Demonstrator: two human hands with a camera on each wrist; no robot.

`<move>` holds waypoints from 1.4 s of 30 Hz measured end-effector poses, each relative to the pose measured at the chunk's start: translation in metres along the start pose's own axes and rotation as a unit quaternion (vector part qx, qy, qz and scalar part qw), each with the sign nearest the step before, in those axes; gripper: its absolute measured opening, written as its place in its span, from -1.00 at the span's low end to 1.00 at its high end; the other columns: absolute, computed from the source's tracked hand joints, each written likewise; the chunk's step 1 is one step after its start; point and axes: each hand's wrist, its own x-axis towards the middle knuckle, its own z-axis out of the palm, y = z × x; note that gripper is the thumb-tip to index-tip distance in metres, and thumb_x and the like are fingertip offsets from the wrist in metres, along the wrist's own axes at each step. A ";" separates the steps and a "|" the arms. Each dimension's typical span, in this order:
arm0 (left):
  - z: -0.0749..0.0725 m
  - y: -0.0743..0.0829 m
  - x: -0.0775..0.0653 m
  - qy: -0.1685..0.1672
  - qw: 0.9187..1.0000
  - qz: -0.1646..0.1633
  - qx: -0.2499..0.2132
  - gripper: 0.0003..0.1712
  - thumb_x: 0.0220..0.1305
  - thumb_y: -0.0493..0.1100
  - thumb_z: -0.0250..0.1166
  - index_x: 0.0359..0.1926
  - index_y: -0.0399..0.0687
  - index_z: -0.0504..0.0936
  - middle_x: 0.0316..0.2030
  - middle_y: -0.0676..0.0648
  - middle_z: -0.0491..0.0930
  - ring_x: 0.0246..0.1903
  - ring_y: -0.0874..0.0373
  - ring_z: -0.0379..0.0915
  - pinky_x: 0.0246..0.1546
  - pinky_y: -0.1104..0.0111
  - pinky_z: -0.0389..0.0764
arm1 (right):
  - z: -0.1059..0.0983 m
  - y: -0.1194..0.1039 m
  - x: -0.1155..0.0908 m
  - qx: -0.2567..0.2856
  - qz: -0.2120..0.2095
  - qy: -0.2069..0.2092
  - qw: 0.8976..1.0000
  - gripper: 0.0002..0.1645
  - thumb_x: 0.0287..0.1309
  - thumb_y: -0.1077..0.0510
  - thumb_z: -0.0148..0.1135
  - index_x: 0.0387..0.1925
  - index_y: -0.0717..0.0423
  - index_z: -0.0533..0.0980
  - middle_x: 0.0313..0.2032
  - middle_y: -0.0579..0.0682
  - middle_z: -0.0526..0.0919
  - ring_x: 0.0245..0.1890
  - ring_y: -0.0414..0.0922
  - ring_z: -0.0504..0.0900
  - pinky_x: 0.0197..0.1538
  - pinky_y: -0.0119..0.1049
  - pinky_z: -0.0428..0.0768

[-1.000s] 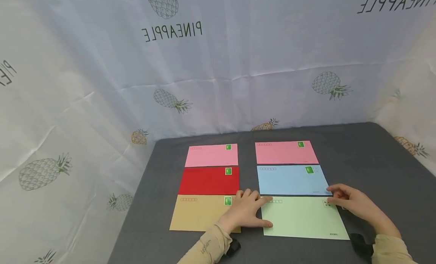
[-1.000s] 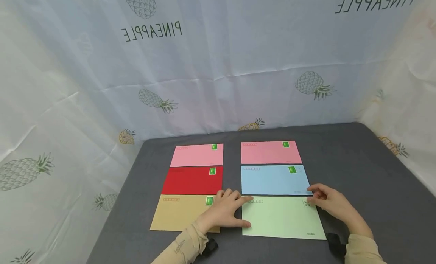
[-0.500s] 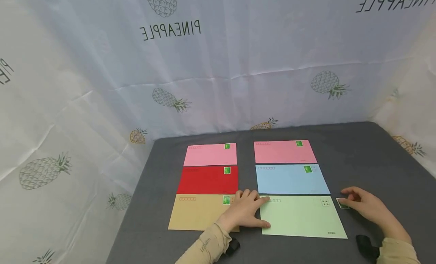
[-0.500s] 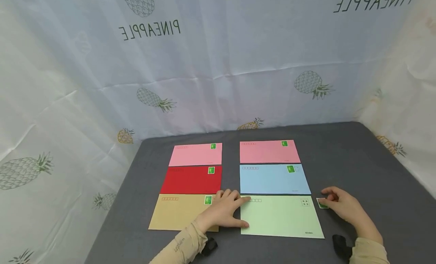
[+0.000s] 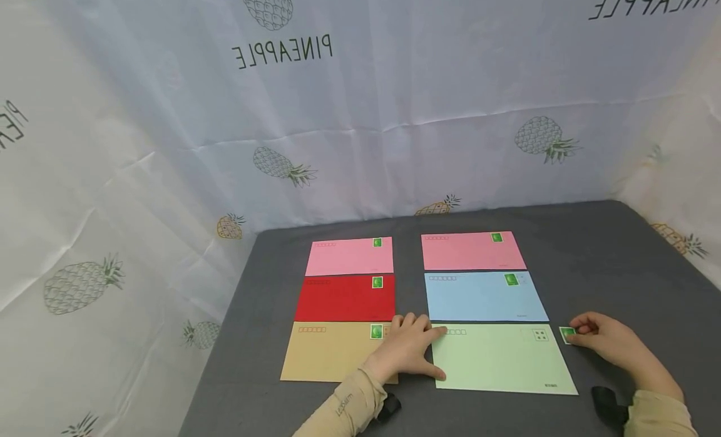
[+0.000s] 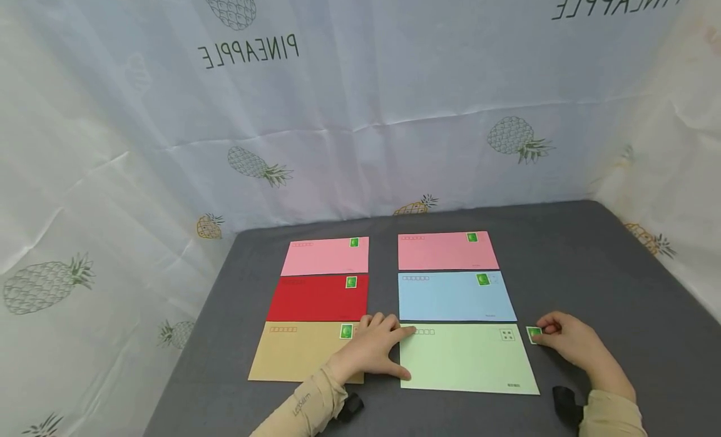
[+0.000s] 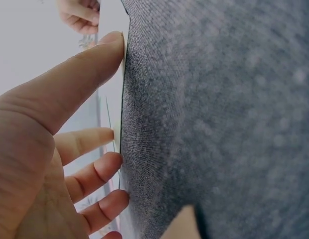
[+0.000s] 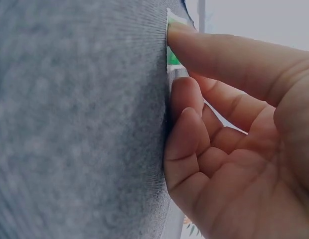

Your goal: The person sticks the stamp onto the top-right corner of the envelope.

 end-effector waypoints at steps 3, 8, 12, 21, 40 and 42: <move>-0.001 0.000 0.000 -0.001 1.000 -0.001 -0.003 -0.09 -0.18 0.46 0.32 0.26 0.37 0.36 -0.23 0.18 0.36 -0.31 0.34 0.07 -0.22 0.37 0.13 | 0.001 -0.001 0.000 0.000 -0.005 0.006 1.000 -0.51 0.04 -0.02 0.28 -0.23 0.36 0.45 -0.36 0.07 0.52 -0.38 -0.17 0.39 -0.36 -0.31 0.31; 0.000 0.000 -0.001 -0.004 1.000 -0.002 -0.013 -0.09 -0.18 0.45 0.33 0.26 0.38 0.36 -0.24 0.17 0.35 -0.32 0.33 0.05 -0.23 0.37 0.11 | 0.002 -0.002 -0.002 -0.005 -0.012 0.019 1.000 -0.58 0.07 0.03 0.27 -0.25 0.33 0.44 -0.37 0.05 0.52 -0.40 -0.19 0.38 -0.36 -0.30 0.32; -0.001 0.000 0.001 -0.004 1.000 -0.002 -0.015 -0.09 -0.17 0.44 0.33 0.26 0.38 0.36 -0.24 0.17 0.35 -0.32 0.34 0.05 -0.24 0.38 0.10 | 0.002 -0.002 -0.003 -0.010 -0.019 0.030 0.999 -0.66 0.08 0.10 0.25 -0.27 0.32 0.44 -0.39 0.04 0.54 -0.42 -0.21 0.40 -0.38 -0.30 0.33; -0.001 0.001 0.001 -0.012 1.000 -0.008 -0.017 -0.09 -0.17 0.45 0.33 0.27 0.39 0.35 -0.23 0.17 0.35 -0.31 0.33 0.06 -0.23 0.37 0.12 | 0.000 -0.002 -0.005 -0.023 -0.031 0.034 0.999 -0.77 0.14 0.15 0.17 -0.28 0.28 0.50 -0.40 0.02 0.57 -0.42 -0.23 0.42 -0.38 -0.30 0.35; -0.003 0.000 -0.002 -0.008 0.999 -0.003 -0.033 -0.09 -0.16 0.43 0.34 0.27 0.36 0.35 -0.23 0.16 0.34 -0.31 0.33 0.05 -0.23 0.37 0.10 | 0.012 -0.037 -0.009 0.082 -0.063 -0.040 0.994 -0.60 0.21 -0.02 0.15 -0.15 0.27 0.49 -0.33 -0.01 0.55 -0.43 -0.37 0.40 -0.37 -0.43 0.42; -0.004 0.000 -0.002 -0.007 0.999 -0.003 -0.034 -0.10 -0.16 0.42 0.34 0.27 0.36 0.35 -0.23 0.17 0.34 -0.31 0.33 0.05 -0.23 0.37 0.10 | 0.016 -0.040 -0.006 0.082 -0.068 -0.046 0.993 -0.61 0.20 -0.02 0.17 -0.18 0.25 0.50 -0.35 -0.01 0.55 -0.44 -0.36 0.39 -0.37 -0.43 0.41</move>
